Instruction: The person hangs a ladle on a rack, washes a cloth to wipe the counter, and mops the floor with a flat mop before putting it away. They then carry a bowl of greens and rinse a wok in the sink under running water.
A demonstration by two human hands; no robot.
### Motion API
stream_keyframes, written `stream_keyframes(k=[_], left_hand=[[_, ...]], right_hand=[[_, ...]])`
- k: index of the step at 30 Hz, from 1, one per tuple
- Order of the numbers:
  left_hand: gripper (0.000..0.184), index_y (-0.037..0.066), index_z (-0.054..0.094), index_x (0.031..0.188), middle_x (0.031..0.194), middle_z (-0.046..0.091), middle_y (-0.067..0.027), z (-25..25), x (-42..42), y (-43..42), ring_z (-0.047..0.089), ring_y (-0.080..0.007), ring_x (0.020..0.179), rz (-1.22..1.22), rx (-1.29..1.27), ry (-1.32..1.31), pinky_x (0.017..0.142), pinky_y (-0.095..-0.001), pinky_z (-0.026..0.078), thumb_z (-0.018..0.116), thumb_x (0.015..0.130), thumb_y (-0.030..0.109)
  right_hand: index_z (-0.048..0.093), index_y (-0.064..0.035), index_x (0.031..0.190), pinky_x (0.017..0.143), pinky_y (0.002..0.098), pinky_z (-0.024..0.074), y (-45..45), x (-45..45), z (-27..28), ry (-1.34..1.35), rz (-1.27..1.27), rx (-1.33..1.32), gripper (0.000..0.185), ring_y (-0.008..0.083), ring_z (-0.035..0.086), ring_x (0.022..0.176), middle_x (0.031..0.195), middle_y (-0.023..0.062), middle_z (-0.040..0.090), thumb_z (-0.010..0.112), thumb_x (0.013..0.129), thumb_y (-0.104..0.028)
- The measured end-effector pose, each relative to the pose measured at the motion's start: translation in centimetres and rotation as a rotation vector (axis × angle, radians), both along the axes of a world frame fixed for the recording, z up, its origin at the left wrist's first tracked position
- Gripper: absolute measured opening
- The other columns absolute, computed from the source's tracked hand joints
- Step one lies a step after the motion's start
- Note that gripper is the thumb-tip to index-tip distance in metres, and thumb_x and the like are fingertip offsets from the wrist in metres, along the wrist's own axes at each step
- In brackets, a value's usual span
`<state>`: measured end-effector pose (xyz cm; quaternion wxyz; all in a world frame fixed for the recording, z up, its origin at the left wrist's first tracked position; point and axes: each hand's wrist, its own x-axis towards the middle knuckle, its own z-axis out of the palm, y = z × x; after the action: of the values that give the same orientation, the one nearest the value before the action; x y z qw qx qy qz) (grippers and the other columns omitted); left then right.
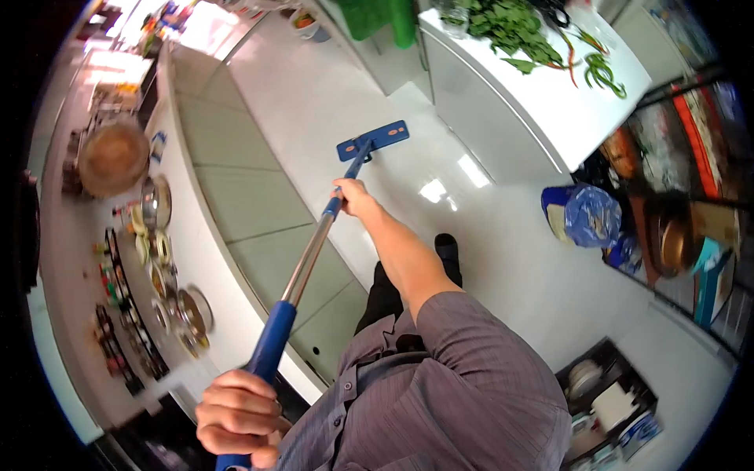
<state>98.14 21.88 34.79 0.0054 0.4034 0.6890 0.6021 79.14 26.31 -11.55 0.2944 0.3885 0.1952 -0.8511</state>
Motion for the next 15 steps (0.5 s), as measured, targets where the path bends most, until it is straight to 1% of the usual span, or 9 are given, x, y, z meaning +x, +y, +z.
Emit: stream_keyframes(k=[1,2,4,5,9,10,12,14,15], left_hand=[[0.019,0.003,0.057,0.075,0.065,0.059,-0.0116,-0.3,1.4,1.0,0.058,-0.0255,0.056,0.100,0.034,-0.020,0.060,-0.0400,0.050,0.073,0.077,0.010],[0.021,0.005,0.052,0.077,0.065,0.056,-0.0086,-0.3,2.3,1.7,0.057,-0.0230,0.057,0.157,-0.011,-0.007,0.059,-0.0367,0.049,0.072,0.078,0.009],[0.028,0.010,0.048,0.071,0.062,0.055,-0.0035,-1.4,5.3,2.2,0.054,-0.0173,0.058,0.326,-0.073,-0.002,0.067,-0.0361,0.042,0.072,0.081,0.019],[0.028,0.010,0.052,0.073,0.073,0.064,-0.0054,-1.3,6.7,1.8,0.063,-0.0215,0.067,0.389,-0.091,-0.034,0.065,-0.0380,0.048,0.079,0.075,0.020],[0.035,0.012,0.050,0.071,0.067,0.056,-0.0017,-2.0,12.1,2.6,0.057,-0.0188,0.062,0.773,0.130,0.097,0.062,-0.0356,0.044,0.079,0.077,0.030],[0.037,0.013,0.049,0.072,0.068,0.055,-0.0009,-0.8,13.0,0.3,0.058,-0.0169,0.062,0.560,0.034,0.090,0.061,-0.0326,0.044,0.081,0.076,0.030],[0.035,0.013,0.050,0.076,0.068,0.054,-0.0010,-0.7,16.6,0.1,0.058,-0.0156,0.063,0.626,0.138,0.194,0.060,-0.0291,0.044,0.083,0.076,0.027],[0.032,0.013,0.051,0.078,0.067,0.055,0.0003,0.4,20.0,-0.7,0.058,-0.0136,0.060,0.578,0.144,0.227,0.059,-0.0261,0.042,0.083,0.075,0.017],[0.030,0.011,0.048,0.078,0.066,0.053,-0.0020,0.9,21.2,0.7,0.056,-0.0166,0.059,0.649,0.220,0.274,0.058,-0.0300,0.044,0.077,0.076,0.011]], right_hand=[[0.050,0.0024,0.094,0.049,0.0328,0.0486,0.5,0.6,-0.1,0.023,0.033,0.019,0.017,0.0172,0.049,0.050,0.064,0.0076,0.049,0.062,0.085,-0.006],[0.049,0.0032,0.095,0.049,0.0331,0.0487,0.9,1.1,-0.1,0.048,0.060,0.038,0.018,0.0182,0.050,0.051,0.064,0.0078,0.048,0.061,0.085,-0.006],[0.043,0.0034,0.097,0.047,0.0325,0.0469,1.5,1.8,0.0,0.063,0.106,0.021,0.019,0.0195,0.052,0.055,0.069,0.0097,0.048,0.057,0.086,-0.002],[0.042,0.0038,0.097,0.047,0.0321,0.0469,1.8,2.6,0.5,0.074,0.121,0.029,0.019,0.0196,0.053,0.056,0.070,0.0099,0.048,0.057,0.087,-0.002],[0.040,0.0025,0.097,0.048,0.0323,0.0473,2.7,7.3,2.2,0.086,0.178,0.034,0.019,0.0195,0.053,0.058,0.072,0.0093,0.047,0.056,0.088,-0.003],[0.039,0.0020,0.096,0.049,0.0327,0.0476,3.0,8.8,1.3,0.098,0.199,0.031,0.019,0.0194,0.053,0.058,0.071,0.0089,0.046,0.055,0.088,-0.003],[0.038,0.0013,0.095,0.050,0.0333,0.0484,3.6,11.9,0.9,0.092,0.210,0.004,0.018,0.0196,0.053,0.058,0.071,0.0084,0.047,0.055,0.089,-0.003],[0.047,0.0041,0.094,0.053,0.0358,0.0509,4.6,15.9,2.2,0.047,0.249,0.081,0.014,0.0213,0.053,0.059,0.071,0.0111,0.048,0.056,0.087,-0.004],[0.046,0.0039,0.094,0.052,0.0363,0.0514,5.2,17.9,2.6,0.026,0.256,0.103,0.014,0.0214,0.053,0.057,0.072,0.0111,0.048,0.056,0.088,-0.004]])
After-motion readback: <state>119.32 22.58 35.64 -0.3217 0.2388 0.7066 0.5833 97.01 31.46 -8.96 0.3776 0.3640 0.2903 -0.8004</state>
